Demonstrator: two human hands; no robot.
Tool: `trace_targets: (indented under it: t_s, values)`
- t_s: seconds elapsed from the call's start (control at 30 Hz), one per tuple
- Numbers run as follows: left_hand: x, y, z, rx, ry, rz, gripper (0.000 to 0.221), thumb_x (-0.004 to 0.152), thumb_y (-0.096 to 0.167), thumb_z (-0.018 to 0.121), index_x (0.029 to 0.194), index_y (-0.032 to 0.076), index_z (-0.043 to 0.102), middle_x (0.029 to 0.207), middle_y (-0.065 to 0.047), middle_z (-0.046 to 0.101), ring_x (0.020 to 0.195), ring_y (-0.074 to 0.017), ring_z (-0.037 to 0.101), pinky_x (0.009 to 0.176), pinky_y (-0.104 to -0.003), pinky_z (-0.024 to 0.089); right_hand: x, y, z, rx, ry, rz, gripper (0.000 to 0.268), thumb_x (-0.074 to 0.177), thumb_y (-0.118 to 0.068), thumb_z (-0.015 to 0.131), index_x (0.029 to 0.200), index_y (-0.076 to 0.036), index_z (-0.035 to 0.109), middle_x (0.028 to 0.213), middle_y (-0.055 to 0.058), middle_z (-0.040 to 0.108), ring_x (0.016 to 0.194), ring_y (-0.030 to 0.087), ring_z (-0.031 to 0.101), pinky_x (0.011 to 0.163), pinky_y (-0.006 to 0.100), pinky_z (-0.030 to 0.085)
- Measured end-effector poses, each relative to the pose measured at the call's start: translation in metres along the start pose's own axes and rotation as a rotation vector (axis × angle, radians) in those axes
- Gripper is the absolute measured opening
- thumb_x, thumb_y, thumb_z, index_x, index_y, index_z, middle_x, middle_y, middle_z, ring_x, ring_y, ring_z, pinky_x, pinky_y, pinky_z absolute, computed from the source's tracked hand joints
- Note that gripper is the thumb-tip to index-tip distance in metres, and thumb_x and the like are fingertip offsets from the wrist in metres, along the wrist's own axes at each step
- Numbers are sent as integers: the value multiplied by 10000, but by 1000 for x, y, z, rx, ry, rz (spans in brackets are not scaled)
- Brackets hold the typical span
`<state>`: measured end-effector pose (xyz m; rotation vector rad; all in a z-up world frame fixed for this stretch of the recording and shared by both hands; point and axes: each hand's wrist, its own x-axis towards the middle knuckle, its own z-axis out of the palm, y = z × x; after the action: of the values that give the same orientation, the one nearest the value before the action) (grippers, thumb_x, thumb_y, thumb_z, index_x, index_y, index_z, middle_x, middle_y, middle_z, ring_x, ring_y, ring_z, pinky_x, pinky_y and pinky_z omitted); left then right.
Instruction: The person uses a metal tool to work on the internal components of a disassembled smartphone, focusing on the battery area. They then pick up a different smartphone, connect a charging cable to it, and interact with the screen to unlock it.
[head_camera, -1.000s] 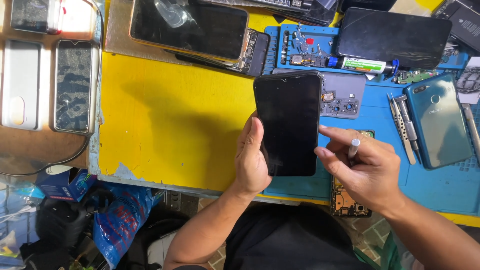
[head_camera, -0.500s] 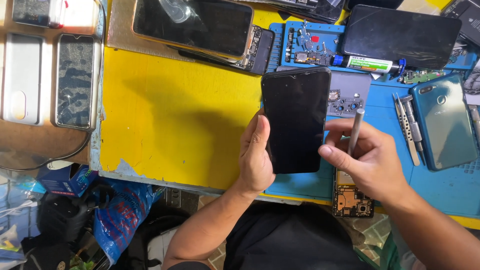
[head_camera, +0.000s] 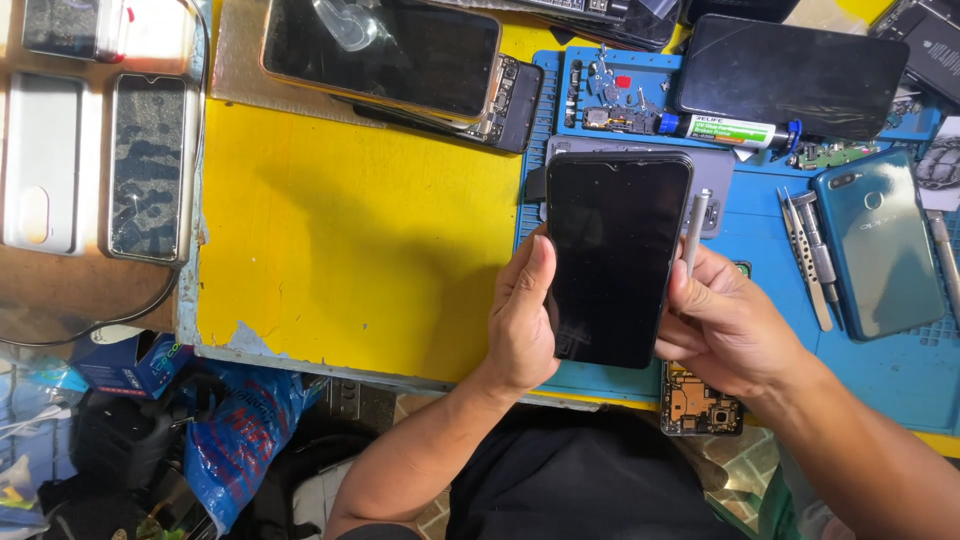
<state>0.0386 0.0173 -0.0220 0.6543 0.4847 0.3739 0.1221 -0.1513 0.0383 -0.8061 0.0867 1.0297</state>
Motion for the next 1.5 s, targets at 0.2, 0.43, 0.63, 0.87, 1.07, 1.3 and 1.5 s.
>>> trace_targets:
  t_s: [0.2, 0.43, 0.63, 0.87, 1.07, 1.3, 1.5]
  values:
    - [-1, 17, 16, -50, -88, -45, 335, 1095, 187, 534, 1347, -5, 642, 1420, -193, 623, 1397, -241, 550, 1232, -341, 422, 1, -1, 1, 23, -56, -10, 107, 1035, -229, 627, 1004, -126, 625, 628, -47, 320, 442, 54, 167, 410, 235, 132]
    - [-1, 24, 21, -28, -110, -27, 335, 1099, 206, 536, 1331, -4, 657, 1404, -191, 634, 1379, -249, 569, 1217, -348, 443, 2, -2, 0, 5, -7, 15, 161, 1012, -232, 642, 913, -130, 565, 605, -37, 317, 425, 63, 191, 400, 246, 141]
    - [0, 30, 24, 22, -146, -39, 368, 1108, 226, 507, 1350, -19, 638, 1410, -180, 632, 1387, -234, 560, 1229, -340, 431, 2, -4, 3, 1, -25, -13, 174, 1019, -213, 638, 902, -92, 596, 671, -13, 466, 434, 57, 201, 411, 231, 171]
    - [-4, 43, 29, 115, -305, 19, 410, 1146, 291, 453, 1392, 3, 612, 1421, -147, 632, 1402, -253, 563, 1232, -370, 458, 0, -3, 1, -24, -89, -80, 145, 1023, -136, 622, 898, -66, 643, 581, -24, 272, 431, 91, 186, 397, 268, 179]
    - [-5, 43, 28, 205, -290, 75, 420, 1137, 304, 453, 1388, 8, 611, 1405, -134, 640, 1386, -239, 572, 1223, -356, 460, -1, -5, -1, -21, -57, -41, 143, 1013, -125, 629, 883, -65, 627, 565, -29, 260, 416, 83, 188, 396, 261, 187]
    - [4, 34, 14, 246, -342, 152, 447, 1122, 316, 416, 1449, 65, 589, 1405, -193, 642, 1319, -330, 598, 1166, -541, 439, 3, 2, -1, -121, 15, -159, 222, 1013, -93, 621, 865, 57, 690, 414, -7, 384, 303, 21, 266, 335, 178, 322]
    - [12, 22, 6, 123, -335, 131, 438, 1125, 250, 401, 1453, 12, 568, 1404, -223, 633, 1306, -308, 588, 1149, -550, 449, 8, 6, -5, -100, 57, -141, 245, 1003, -132, 633, 852, 52, 689, 401, -11, 400, 292, 16, 245, 301, 191, 302]
